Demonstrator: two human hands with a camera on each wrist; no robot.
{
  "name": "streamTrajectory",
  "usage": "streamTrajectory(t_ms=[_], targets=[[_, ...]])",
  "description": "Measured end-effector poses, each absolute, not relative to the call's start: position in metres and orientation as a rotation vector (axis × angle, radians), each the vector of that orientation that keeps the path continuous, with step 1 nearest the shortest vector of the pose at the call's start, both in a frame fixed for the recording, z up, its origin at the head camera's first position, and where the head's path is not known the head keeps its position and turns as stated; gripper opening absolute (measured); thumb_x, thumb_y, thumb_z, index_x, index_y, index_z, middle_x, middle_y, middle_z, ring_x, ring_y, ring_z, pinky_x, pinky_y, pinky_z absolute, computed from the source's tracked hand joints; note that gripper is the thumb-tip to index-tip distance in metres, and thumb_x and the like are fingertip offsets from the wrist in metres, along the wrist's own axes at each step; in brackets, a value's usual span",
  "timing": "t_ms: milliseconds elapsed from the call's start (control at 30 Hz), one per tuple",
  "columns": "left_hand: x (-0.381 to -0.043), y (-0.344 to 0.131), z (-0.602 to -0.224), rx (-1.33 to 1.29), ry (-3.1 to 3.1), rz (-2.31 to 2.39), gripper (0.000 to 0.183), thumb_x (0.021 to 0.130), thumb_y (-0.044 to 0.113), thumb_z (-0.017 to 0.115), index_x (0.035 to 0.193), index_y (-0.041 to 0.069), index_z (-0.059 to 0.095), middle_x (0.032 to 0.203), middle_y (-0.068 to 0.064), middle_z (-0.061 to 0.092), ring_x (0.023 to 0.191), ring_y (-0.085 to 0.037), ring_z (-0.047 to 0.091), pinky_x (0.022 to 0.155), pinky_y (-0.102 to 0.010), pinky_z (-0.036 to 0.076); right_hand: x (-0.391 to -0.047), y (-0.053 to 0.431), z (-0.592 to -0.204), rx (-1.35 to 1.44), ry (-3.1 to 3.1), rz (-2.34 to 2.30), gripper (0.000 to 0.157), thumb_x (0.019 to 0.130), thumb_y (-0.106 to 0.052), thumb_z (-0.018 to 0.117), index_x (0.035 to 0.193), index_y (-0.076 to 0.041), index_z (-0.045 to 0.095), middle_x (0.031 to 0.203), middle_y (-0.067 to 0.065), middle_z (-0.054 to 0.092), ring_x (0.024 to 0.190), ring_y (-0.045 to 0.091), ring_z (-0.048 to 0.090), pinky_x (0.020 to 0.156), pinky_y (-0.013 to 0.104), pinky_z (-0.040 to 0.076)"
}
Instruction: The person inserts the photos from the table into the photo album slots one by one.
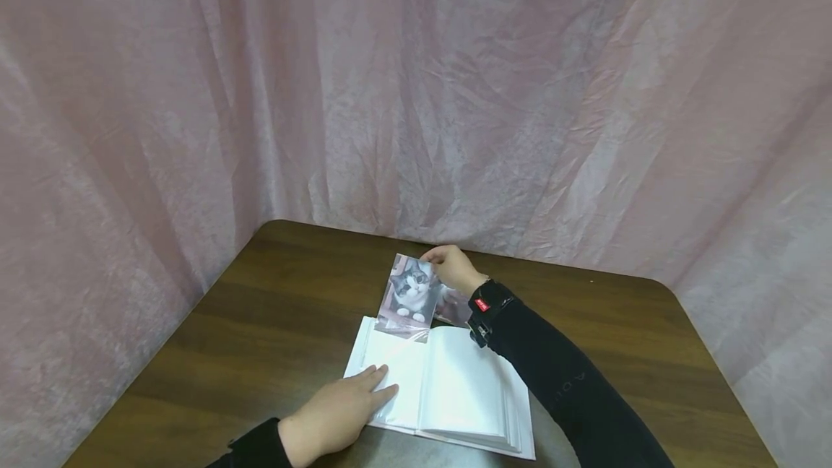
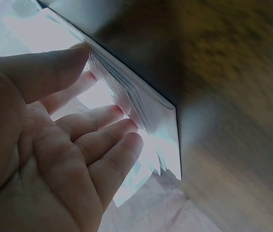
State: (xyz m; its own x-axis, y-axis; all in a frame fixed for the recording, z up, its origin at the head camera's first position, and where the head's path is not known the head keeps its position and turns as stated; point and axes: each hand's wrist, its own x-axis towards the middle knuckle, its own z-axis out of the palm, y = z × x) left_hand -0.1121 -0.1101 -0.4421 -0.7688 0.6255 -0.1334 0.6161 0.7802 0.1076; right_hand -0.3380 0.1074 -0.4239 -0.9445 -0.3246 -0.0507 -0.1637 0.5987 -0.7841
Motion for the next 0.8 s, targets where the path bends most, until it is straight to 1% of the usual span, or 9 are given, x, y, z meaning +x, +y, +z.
streamTrajectory(t_ms=[100, 233, 400, 500, 633, 800], targets=[[-0.112, -0.111, -0.442, 0.983, 2.805, 0.093, 0.046, 0.096, 0.004, 0.06, 0.141, 0.017, 0.06, 0.148, -0.015, 0.051, 0.135, -0.029, 0.05, 0.102, -0.042, 0.049, -0.335, 0.105, -0.424, -0.417, 2.62, -1.22, 0.024, 0.099, 0.001, 0.055, 0.113, -0.007, 0.073, 0.118, 0.012, 0.066, 0.094, 0.02, 0.059, 0.073, 0.029, 0.05], [-0.112, -0.111, -0.442, 0.998, 2.81, 0.094, 0.045, 0.096, 0.005, 0.06, 0.14, 0.017, 0.06, 0.147, -0.015, 0.052, 0.134, -0.029, 0.051, 0.1, -0.042, 0.05, -0.331, 0.1, -0.426, -0.432, 2.593, -1.152, 0.024, 0.1, 0.0, 0.056, 0.113, -0.01, 0.074, 0.118, 0.009, 0.066, 0.093, 0.019, 0.058, 0.071, 0.027, 0.049], [-0.113, -0.112, -0.443, 1.002, 2.815, 0.108, 0.046, 0.095, 0.004, 0.061, 0.139, 0.016, 0.061, 0.146, -0.016, 0.052, 0.133, -0.029, 0.052, 0.099, -0.043, 0.051, -0.326, 0.094, -0.426, -0.51, 2.582, -1.111, 0.025, 0.098, 0.004, 0.055, 0.112, -0.006, 0.073, 0.107, 0.008, 0.067, 0.079, 0.015, 0.055, 0.063, 0.023, 0.045], [-0.114, -0.112, -0.444, 0.998, 2.812, 0.119, 0.045, 0.095, 0.003, 0.061, 0.139, 0.015, 0.061, 0.146, -0.016, 0.052, 0.133, -0.029, 0.052, 0.099, -0.043, 0.051, -0.324, 0.093, -0.427, -0.528, 2.568, -1.114, 0.026, 0.097, 0.007, 0.054, 0.112, -0.004, 0.072, 0.101, 0.008, 0.066, 0.07, 0.013, 0.049, 0.059, 0.022, 0.04], [-0.114, -0.112, -0.444, 0.993, 2.81, 0.136, 0.044, 0.096, 0.004, 0.06, 0.139, 0.014, 0.061, 0.146, -0.017, 0.052, 0.133, -0.029, 0.052, 0.099, -0.044, 0.051, -0.323, 0.092, -0.429, -0.545, 2.521, -1.1, 0.027, 0.096, 0.01, 0.052, 0.111, -0.001, 0.071, 0.099, 0.009, 0.065, 0.065, 0.012, 0.045, 0.055, 0.021, 0.038], [-0.113, -0.112, -0.445, 0.994, 2.821, 0.15, 0.044, 0.096, 0.003, 0.061, 0.139, 0.013, 0.061, 0.146, -0.018, 0.052, 0.133, -0.031, 0.052, 0.1, -0.044, 0.05, -0.32, 0.089, -0.433, -0.588, 2.46, -1.071, 0.027, 0.093, 0.014, 0.053, 0.108, 0.001, 0.071, 0.093, 0.01, 0.066, 0.062, 0.01, 0.048, 0.052, 0.019, 0.04]])
